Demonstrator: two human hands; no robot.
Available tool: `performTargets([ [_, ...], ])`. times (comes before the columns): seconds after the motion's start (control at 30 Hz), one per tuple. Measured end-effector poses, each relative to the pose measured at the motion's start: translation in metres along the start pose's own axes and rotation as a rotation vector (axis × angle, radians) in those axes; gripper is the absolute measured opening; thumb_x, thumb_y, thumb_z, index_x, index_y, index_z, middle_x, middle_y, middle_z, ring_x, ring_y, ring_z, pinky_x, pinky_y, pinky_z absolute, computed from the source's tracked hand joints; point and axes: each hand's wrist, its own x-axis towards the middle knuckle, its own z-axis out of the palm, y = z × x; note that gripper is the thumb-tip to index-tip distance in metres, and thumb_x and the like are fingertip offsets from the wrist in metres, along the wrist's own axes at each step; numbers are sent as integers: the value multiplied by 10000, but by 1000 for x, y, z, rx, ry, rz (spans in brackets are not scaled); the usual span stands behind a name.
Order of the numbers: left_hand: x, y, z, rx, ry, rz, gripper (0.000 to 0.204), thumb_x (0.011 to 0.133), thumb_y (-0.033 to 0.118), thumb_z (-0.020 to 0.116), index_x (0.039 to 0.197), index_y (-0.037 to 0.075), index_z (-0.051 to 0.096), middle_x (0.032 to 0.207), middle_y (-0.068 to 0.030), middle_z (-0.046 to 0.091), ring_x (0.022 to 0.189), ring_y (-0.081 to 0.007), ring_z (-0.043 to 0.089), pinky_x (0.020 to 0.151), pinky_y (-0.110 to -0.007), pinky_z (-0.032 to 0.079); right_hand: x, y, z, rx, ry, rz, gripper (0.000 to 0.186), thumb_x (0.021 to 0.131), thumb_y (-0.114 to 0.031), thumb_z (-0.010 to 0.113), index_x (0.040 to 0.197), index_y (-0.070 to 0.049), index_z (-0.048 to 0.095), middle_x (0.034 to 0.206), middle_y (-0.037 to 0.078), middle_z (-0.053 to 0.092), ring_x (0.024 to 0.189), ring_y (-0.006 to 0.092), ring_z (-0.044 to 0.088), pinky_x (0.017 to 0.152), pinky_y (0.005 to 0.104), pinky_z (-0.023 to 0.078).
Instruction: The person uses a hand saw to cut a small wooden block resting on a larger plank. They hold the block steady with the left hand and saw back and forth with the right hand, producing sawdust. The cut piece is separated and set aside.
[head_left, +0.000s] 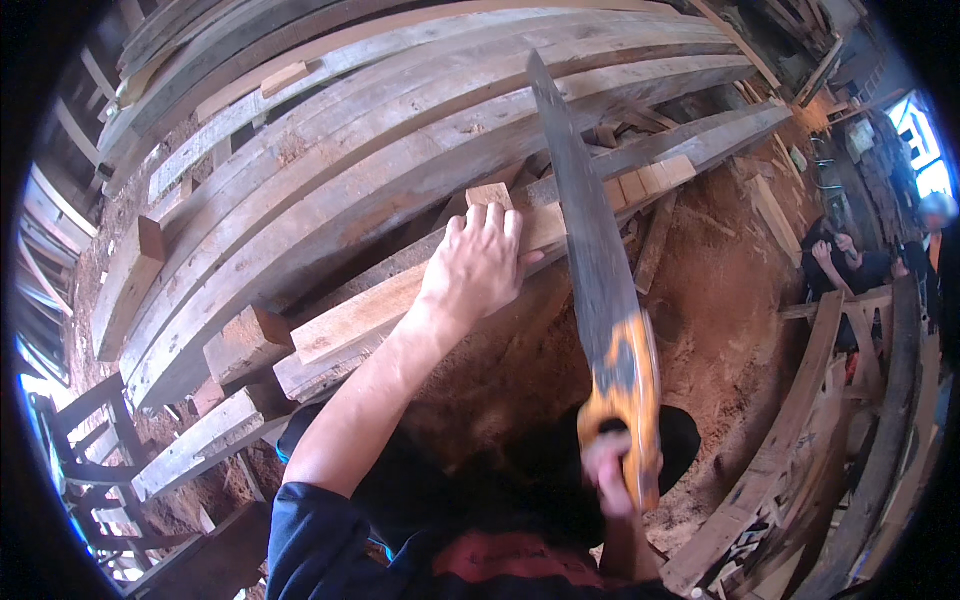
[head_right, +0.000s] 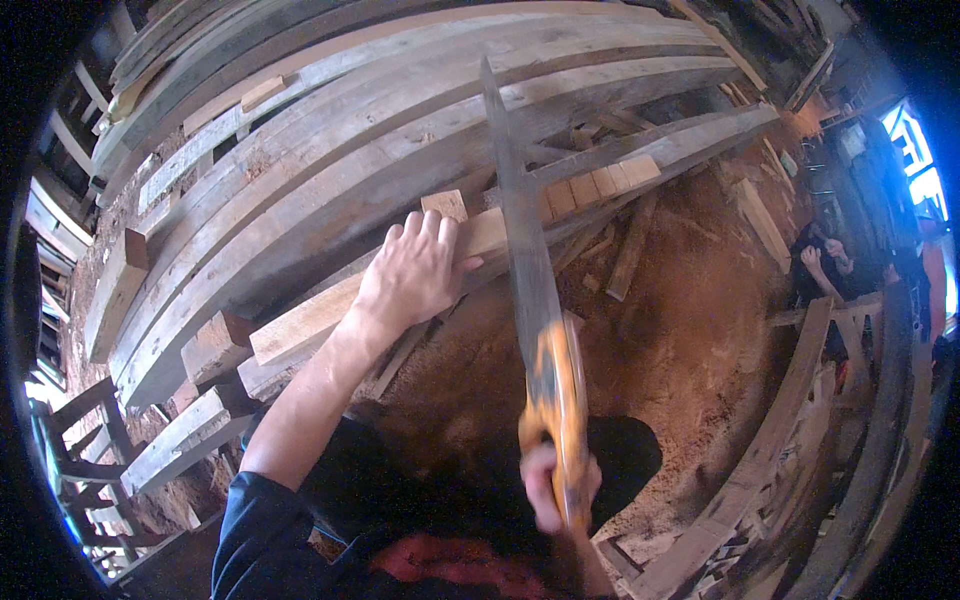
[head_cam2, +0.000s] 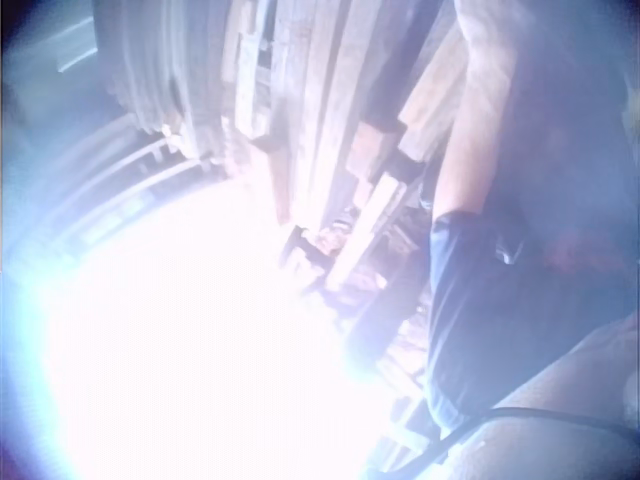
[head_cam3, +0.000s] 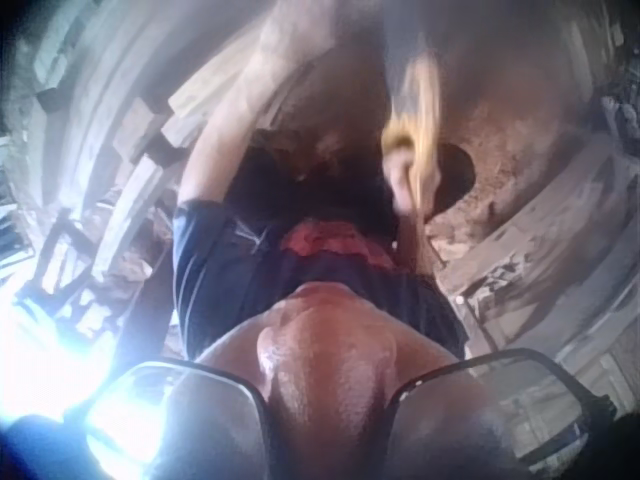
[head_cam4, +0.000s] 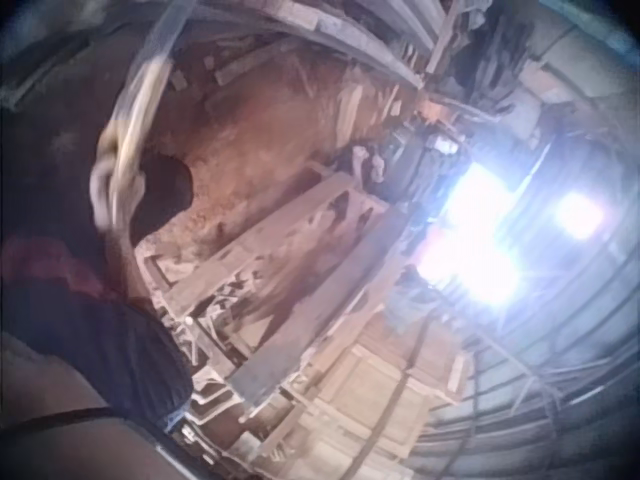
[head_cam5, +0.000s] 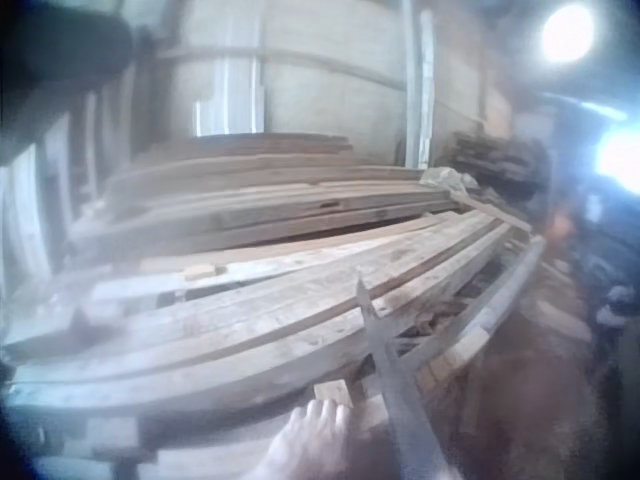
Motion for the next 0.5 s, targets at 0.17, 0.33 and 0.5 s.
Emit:
performTargets([
  [0.17, -3, -1, -2, -17, -6, 42, 442, 939, 394, 565, 973, -46, 549, 916, -181, 568, 884, -320, 586, 769, -410, 485, 6, 21, -6, -160, 138, 50, 136, 830, -71, 709, 881, -30, 590, 692, 49, 608, 623, 116, 590, 644, 262, 506],
  [0.33, -1, 2, -4, 35, -54, -4, 418, 943, 399, 537, 977, -16, 568, 941, -172, 602, 935, -299, 603, 777, -393, 491, 50, 31, -11, -251, -26, 67, 159, 834, -48, 693, 961, -31, 599, 765, 26, 615, 639, 108, 584, 590, 251, 488],
  [0.5, -2, -2, -3, -7, 0, 8, 434, 945, 374, 560, 991, -57, 545, 947, -195, 573, 913, -332, 586, 783, -417, 484, -20, -5, -10, -134, 23, 119, 136, 869, -91, 656, 944, -33, 558, 696, 31, 571, 561, 121, 533, 556, 230, 433],
])
